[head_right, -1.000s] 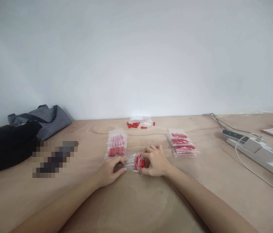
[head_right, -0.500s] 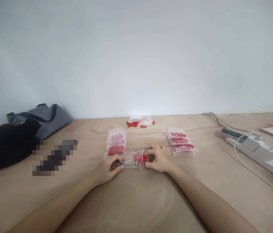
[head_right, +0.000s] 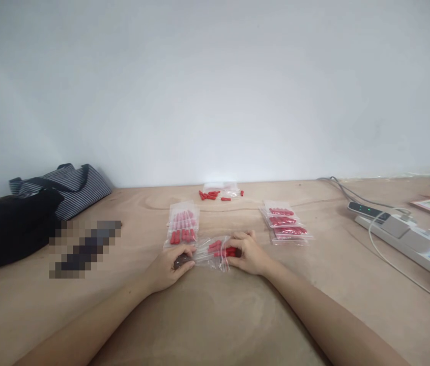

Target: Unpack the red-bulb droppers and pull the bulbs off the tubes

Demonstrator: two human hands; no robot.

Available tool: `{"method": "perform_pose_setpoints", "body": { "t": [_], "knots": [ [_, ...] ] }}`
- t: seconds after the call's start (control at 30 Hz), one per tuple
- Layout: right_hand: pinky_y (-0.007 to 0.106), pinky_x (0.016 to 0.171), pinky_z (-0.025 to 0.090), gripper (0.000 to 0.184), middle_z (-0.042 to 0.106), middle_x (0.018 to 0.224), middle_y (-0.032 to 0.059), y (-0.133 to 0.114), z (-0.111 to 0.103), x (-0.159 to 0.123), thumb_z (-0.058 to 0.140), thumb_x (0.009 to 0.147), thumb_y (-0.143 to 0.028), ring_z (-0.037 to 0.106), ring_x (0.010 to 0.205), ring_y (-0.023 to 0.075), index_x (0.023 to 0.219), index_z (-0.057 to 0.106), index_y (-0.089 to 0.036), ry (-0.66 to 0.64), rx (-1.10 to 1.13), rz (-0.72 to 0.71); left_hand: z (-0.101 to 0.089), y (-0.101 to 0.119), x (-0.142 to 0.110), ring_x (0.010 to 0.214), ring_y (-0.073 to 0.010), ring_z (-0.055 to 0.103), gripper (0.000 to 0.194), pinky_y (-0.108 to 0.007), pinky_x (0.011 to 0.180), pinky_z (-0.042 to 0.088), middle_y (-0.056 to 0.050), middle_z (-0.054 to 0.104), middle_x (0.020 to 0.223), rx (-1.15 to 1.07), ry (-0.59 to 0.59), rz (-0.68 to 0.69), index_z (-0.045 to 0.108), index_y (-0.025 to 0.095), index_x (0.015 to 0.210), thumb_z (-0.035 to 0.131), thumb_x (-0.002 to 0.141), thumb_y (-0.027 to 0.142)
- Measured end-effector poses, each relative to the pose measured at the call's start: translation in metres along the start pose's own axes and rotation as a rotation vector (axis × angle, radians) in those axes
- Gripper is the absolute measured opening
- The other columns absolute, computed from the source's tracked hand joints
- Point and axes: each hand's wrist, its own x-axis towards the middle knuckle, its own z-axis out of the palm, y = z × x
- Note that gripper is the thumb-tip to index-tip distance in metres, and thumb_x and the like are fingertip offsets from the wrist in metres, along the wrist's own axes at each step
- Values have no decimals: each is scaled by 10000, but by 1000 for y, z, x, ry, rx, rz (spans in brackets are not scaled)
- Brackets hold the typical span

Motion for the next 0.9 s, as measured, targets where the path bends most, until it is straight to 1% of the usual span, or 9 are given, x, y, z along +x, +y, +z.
{"method": "perform_pose_setpoints", "body": {
  "t": [0.07,0.23,0.37,0.47,0.53,0.6,0.7,0.8,0.9],
  "knots": [
    [343,800,330,190,599,833,15,2,-4,0,569,744,-376,536,820,167,876,622,-250,-6,32,-26,-1,-2,0,907,-188,590,62,-299,763,449,-43,648,923,-3,2,-4,523,193,787,503,752,240],
    [251,600,393,154,586,723,10,15,-25,-7,559,735,-342,532,665,133,733,607,-196,-29,99,17,-9,-8,-3,909,-186,591,47,-304,784,448,-38,647,895,23,15,-17,513,194,767,502,746,234],
    [317,739,385,174,600,777,5,21,-28,-11,590,710,-355,545,738,150,802,581,-208,-3,6,46,-14,-9,-5,896,-185,583,53,-317,788,450,-44,635,903,62,30,13,516,193,779,498,735,216],
    [361,807,357,265,606,853,16,17,-17,-8,614,688,-396,545,816,175,866,550,-211,29,-26,52,-13,-7,-4,914,-182,563,97,-328,816,438,-54,620,951,70,51,89,534,194,816,491,729,194],
    [362,818,352,204,608,845,14,13,-10,-4,584,723,-370,546,808,167,846,547,-211,24,-12,28,-12,-7,-4,934,-176,558,151,-325,834,433,-56,617,984,57,36,116,545,196,869,481,734,182],
    [341,805,362,114,609,808,7,12,-6,-1,538,762,-320,549,777,151,796,555,-212,14,16,4,-11,-8,-3,942,-170,563,183,-318,841,434,-53,621,1002,44,13,114,551,200,907,472,743,179],
    [282,708,399,86,605,744,-1,16,-11,-2,513,762,-272,549,705,134,728,558,-208,2,43,10,-11,-10,-4,943,-168,573,173,-314,839,441,-48,627,1018,39,1,100,565,205,898,470,754,186],
    [252,616,401,74,593,678,-8,28,-21,-6,513,726,-243,538,631,126,672,543,-203,3,5,49,-12,-11,-4,931,-168,582,157,-313,831,447,-47,634,1012,44,8,90,575,202,875,478,753,189],
    [253,570,387,81,571,606,-15,37,-25,-10,512,685,-233,521,577,129,610,516,-203,70,-85,139,-13,-11,-3,911,-163,589,137,-306,823,452,-46,642,990,55,21,82,581,199,850,483,754,194]
  ]
}}
